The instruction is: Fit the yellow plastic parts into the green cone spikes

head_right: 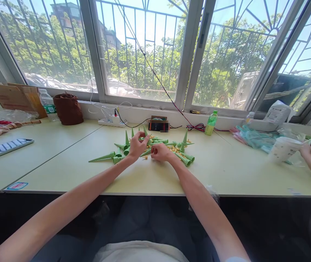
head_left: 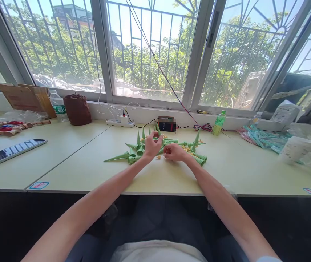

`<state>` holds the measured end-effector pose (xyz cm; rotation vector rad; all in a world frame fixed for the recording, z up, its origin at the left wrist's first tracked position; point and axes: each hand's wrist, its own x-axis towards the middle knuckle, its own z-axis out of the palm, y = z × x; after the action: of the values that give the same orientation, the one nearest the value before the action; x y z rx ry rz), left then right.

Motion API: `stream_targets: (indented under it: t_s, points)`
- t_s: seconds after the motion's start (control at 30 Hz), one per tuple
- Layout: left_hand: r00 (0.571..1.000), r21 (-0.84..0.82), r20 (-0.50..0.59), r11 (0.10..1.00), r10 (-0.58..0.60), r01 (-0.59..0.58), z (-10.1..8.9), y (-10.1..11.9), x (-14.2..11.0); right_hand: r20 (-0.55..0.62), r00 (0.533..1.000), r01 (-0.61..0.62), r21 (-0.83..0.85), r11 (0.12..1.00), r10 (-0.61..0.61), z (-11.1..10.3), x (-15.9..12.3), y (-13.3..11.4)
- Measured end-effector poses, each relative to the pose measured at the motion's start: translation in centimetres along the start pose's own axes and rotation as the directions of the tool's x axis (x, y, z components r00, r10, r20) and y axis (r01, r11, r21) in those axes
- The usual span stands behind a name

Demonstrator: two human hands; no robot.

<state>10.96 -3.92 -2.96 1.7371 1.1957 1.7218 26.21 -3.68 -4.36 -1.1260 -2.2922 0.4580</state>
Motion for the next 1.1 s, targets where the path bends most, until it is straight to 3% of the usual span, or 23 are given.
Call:
stream_targets:
  t_s: [0.1,0.2,0.33,0.43,0.6,0.8,1.1]
  points:
    - [1.0,0.004,0.013,1.0,0.0,0.0,0.1,0.1,0.0,-0.137,0.99,-0.016,-0.034,0.999,0.011,-0.7,0.1,0.6]
    - [0.993,0.005,0.12,1.0,-0.018,0.017,0.2,0.0,-0.2,-0.298,0.953,-0.086,-0.064,0.994,0.064,-1.2,0.2,1.2]
    - [0.926,-0.009,0.359,0.992,-0.115,0.127,0.5,-0.3,-0.6,-0.383,0.912,-0.176,-0.047,0.983,0.145,-1.6,0.2,1.5]
    - [0.879,0.018,0.442,0.982,-0.177,0.188,0.5,-0.4,-0.9,-0.387,0.909,-0.186,-0.04,0.982,0.156,-1.6,0.2,1.7]
    - [0.86,0.125,0.493,0.989,-0.13,0.078,0.3,-0.7,-0.9,-0.393,0.908,-0.182,-0.047,0.982,0.149,-1.5,0.3,2.0]
    - [0.899,0.253,0.439,0.959,0.007,-0.131,0.3,-1.5,-0.5,-0.365,0.917,-0.175,-0.001,0.985,0.162,-1.4,0.4,2.0]
    - [0.911,0.377,0.413,0.911,-0.001,-0.17,0.3,-2.0,-0.3,-0.304,0.922,-0.175,0.221,0.96,0.238,-1.2,0.5,2.3]
